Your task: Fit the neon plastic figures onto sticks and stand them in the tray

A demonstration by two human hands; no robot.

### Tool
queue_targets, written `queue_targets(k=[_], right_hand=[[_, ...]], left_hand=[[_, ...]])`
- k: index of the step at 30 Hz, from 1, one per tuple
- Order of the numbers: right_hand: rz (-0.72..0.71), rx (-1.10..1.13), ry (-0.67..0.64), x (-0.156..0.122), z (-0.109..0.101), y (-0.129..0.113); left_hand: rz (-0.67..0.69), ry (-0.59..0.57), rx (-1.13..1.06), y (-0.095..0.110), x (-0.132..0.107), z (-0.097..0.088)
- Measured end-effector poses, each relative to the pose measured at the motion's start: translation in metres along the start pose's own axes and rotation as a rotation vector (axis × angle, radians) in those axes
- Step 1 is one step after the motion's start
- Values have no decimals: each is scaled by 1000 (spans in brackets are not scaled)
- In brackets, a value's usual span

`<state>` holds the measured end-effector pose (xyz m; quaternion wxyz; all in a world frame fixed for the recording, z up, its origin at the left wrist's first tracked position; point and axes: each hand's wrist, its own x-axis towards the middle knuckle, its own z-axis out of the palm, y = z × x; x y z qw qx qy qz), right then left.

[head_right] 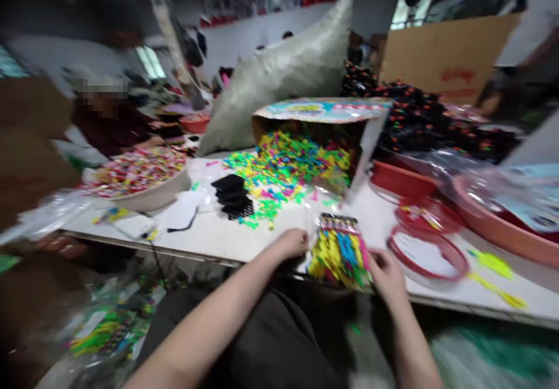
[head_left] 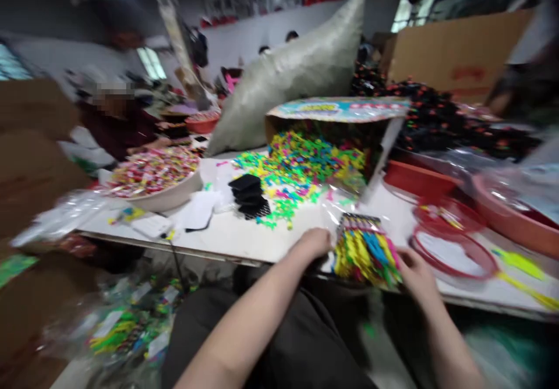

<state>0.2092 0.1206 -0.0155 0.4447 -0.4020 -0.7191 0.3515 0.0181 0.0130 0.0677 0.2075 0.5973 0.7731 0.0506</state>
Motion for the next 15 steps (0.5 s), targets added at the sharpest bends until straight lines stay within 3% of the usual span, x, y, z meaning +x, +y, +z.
queue_targets(k=[3,8,15], right_hand=[[99,62,-90,-22,-33,6],[178,178,-163,-24,-33,-2],[209,180,62,-31,-24,-10]], left_hand=[[49,-2,-56,-7,4,8],[67,35,-123,-9,3,18],[37,145,-199,-5,3,20]])
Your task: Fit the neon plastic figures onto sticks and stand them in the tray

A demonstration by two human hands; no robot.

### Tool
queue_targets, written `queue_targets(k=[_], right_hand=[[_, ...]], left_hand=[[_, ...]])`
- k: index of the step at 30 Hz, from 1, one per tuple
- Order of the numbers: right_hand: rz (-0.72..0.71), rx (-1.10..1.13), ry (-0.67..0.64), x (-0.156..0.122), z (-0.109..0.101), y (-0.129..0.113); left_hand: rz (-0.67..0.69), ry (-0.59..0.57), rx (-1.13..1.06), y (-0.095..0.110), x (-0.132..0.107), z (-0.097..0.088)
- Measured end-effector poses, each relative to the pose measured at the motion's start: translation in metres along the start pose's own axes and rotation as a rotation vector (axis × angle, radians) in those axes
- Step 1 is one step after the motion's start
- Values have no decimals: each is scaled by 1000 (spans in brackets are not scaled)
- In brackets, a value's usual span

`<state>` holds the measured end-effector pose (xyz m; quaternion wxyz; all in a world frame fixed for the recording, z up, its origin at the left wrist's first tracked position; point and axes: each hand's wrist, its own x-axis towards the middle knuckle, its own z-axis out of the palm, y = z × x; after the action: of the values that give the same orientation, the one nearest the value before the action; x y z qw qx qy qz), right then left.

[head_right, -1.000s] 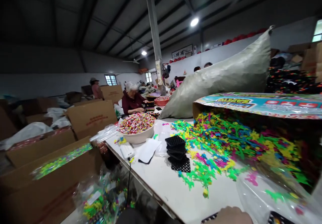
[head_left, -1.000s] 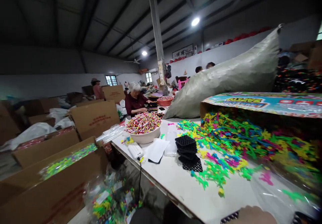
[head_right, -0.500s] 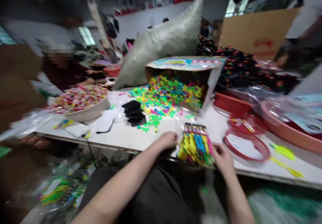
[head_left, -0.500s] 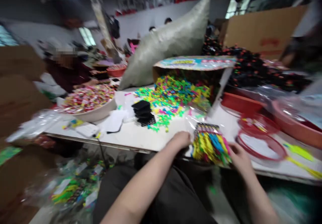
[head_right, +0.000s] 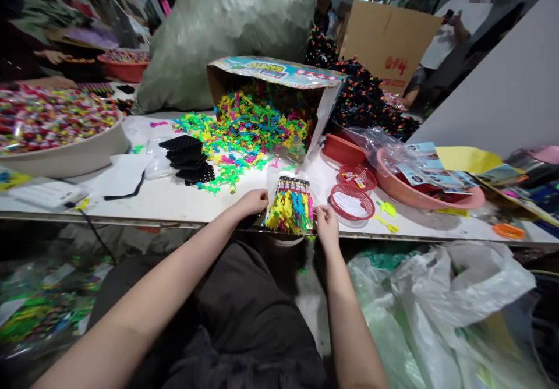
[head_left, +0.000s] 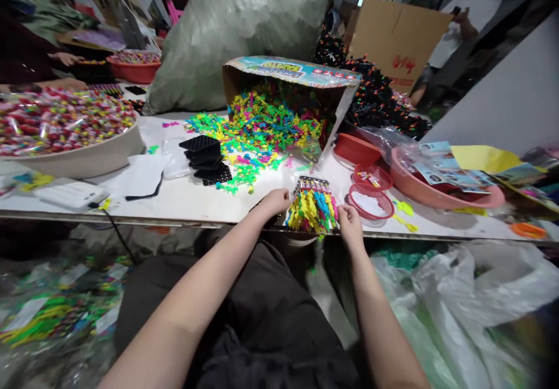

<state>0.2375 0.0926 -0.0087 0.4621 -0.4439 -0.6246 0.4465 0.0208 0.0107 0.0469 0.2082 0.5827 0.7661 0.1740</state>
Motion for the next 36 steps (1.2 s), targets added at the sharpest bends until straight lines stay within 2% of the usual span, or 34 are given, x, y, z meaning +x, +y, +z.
queue_targets(k=[3,7,10,18,26,30,34,36], right_hand=[[-42,-11,-10,-5,4,-1],[-51,-33,-200,-9,2,2],[-67,-68,-255,-12,-3,4],[-129,-216,-123,-37,-9,-2],[-22,41,-84,-41,-9,-12],[32,127,-175,-29,-8,-32],[119,70,-339,3,-6,-57],[173,26,-367,20,-4,-65]], left_hand=[[-20,4,-13,3,-3,1],[-28,-24,-2,3,-9,2],[-9,-44,-6,0,-13,2],[169,-168,-220,2,-26,-1],[175,-299,-532,17,-31,-4],[112,-323,-647,21,-25,-13],[26,-266,-692,22,-4,-34],[-25,-228,-666,21,6,-44]])
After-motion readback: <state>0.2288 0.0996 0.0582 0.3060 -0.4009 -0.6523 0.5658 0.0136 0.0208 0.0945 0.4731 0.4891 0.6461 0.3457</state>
